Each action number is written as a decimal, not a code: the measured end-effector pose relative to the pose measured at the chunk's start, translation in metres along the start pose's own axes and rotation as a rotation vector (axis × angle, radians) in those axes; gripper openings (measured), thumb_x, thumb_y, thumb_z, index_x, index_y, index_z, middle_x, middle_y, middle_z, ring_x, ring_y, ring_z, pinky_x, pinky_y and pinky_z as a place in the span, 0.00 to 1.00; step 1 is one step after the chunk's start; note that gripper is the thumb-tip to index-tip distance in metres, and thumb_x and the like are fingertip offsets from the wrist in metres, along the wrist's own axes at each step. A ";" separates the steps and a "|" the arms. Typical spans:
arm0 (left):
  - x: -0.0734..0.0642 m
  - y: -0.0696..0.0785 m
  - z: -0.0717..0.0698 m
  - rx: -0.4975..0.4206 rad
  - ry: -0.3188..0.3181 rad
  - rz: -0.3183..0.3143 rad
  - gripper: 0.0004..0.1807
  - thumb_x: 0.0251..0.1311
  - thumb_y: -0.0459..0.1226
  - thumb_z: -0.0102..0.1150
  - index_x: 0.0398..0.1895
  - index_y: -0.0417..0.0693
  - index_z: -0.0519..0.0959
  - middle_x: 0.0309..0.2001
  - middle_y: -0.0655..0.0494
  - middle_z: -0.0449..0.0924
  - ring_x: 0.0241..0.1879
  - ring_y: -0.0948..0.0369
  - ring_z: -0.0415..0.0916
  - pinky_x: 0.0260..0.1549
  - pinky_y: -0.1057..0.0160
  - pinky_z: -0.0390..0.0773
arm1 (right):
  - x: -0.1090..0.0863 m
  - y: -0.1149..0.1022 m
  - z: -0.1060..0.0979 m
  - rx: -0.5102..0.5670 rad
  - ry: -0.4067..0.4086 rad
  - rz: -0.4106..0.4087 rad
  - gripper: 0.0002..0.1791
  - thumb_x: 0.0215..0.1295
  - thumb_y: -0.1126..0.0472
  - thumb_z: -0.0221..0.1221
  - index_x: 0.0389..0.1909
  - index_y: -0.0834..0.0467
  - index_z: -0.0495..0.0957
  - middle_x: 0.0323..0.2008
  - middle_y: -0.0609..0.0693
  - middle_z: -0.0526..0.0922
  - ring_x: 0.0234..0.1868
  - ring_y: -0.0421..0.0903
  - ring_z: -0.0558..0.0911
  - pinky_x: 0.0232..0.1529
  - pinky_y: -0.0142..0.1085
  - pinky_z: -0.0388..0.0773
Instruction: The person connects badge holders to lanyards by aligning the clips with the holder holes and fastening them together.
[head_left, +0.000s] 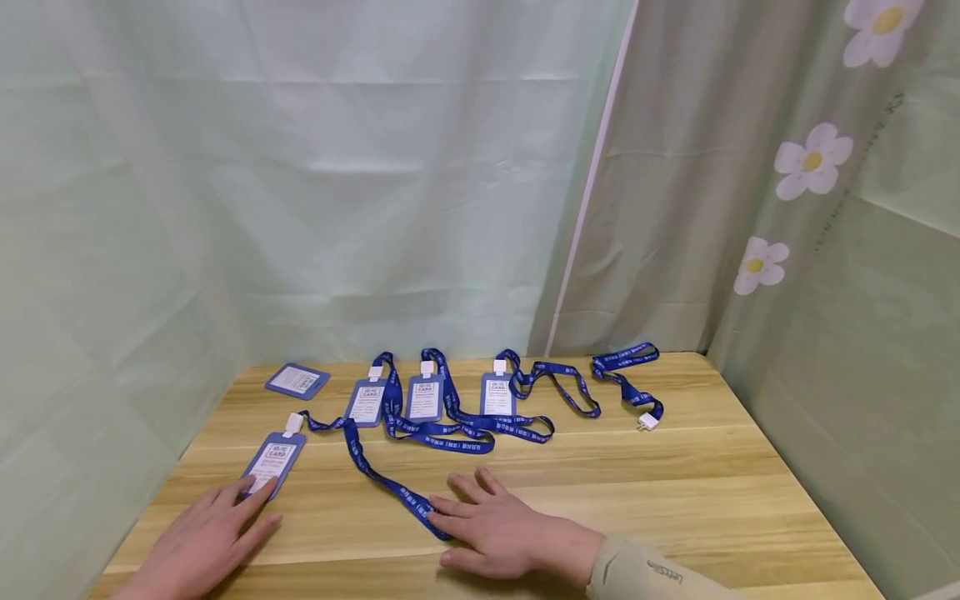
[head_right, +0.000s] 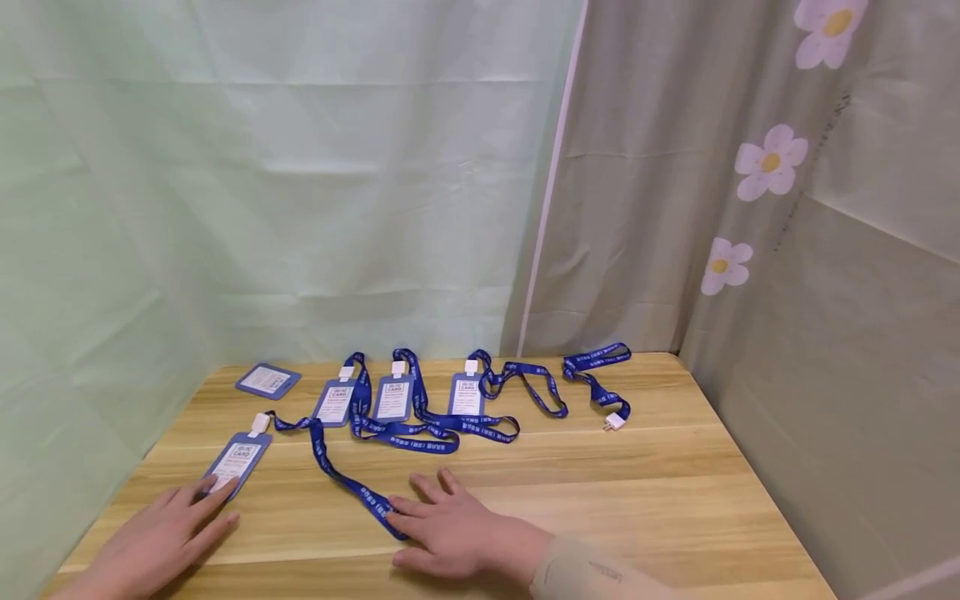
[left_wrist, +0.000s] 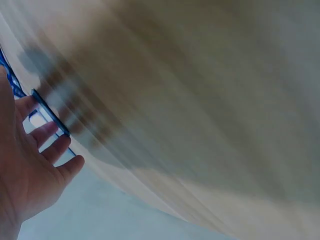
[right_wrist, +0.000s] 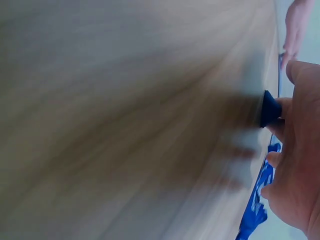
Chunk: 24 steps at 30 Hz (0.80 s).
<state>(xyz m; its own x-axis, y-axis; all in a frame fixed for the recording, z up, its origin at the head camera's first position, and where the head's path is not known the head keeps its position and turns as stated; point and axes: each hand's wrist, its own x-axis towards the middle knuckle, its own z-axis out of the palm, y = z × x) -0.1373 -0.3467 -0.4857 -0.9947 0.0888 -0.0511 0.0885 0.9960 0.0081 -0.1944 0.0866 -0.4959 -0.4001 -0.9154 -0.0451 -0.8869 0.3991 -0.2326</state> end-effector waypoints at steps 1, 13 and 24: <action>0.002 0.002 0.000 -0.008 0.016 0.004 0.45 0.69 0.72 0.37 0.71 0.50 0.75 0.64 0.30 0.71 0.58 0.32 0.69 0.53 0.28 0.70 | 0.004 -0.002 -0.001 -0.006 -0.005 -0.001 0.37 0.79 0.32 0.30 0.81 0.44 0.55 0.80 0.40 0.52 0.81 0.54 0.46 0.75 0.64 0.44; 0.044 0.022 -0.003 -0.110 0.113 0.067 0.31 0.79 0.57 0.40 0.69 0.48 0.77 0.65 0.29 0.70 0.60 0.30 0.68 0.54 0.29 0.71 | 0.033 -0.012 -0.007 -0.024 -0.058 0.018 0.38 0.77 0.29 0.27 0.80 0.39 0.56 0.80 0.37 0.51 0.81 0.52 0.45 0.77 0.61 0.41; 0.077 0.030 -0.006 -0.163 0.015 0.023 0.39 0.80 0.61 0.25 0.73 0.43 0.71 0.73 0.29 0.61 0.64 0.24 0.59 0.58 0.23 0.61 | 0.042 -0.010 -0.006 -0.031 -0.058 0.064 0.37 0.76 0.28 0.30 0.81 0.37 0.54 0.80 0.36 0.50 0.81 0.52 0.45 0.77 0.61 0.40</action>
<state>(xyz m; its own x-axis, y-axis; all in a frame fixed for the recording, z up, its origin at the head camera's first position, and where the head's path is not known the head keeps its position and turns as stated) -0.2115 -0.3103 -0.4833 -0.9933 0.1105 -0.0346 0.1031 0.9798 0.1714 -0.2033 0.0443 -0.4893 -0.4432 -0.8889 -0.1156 -0.8669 0.4579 -0.1972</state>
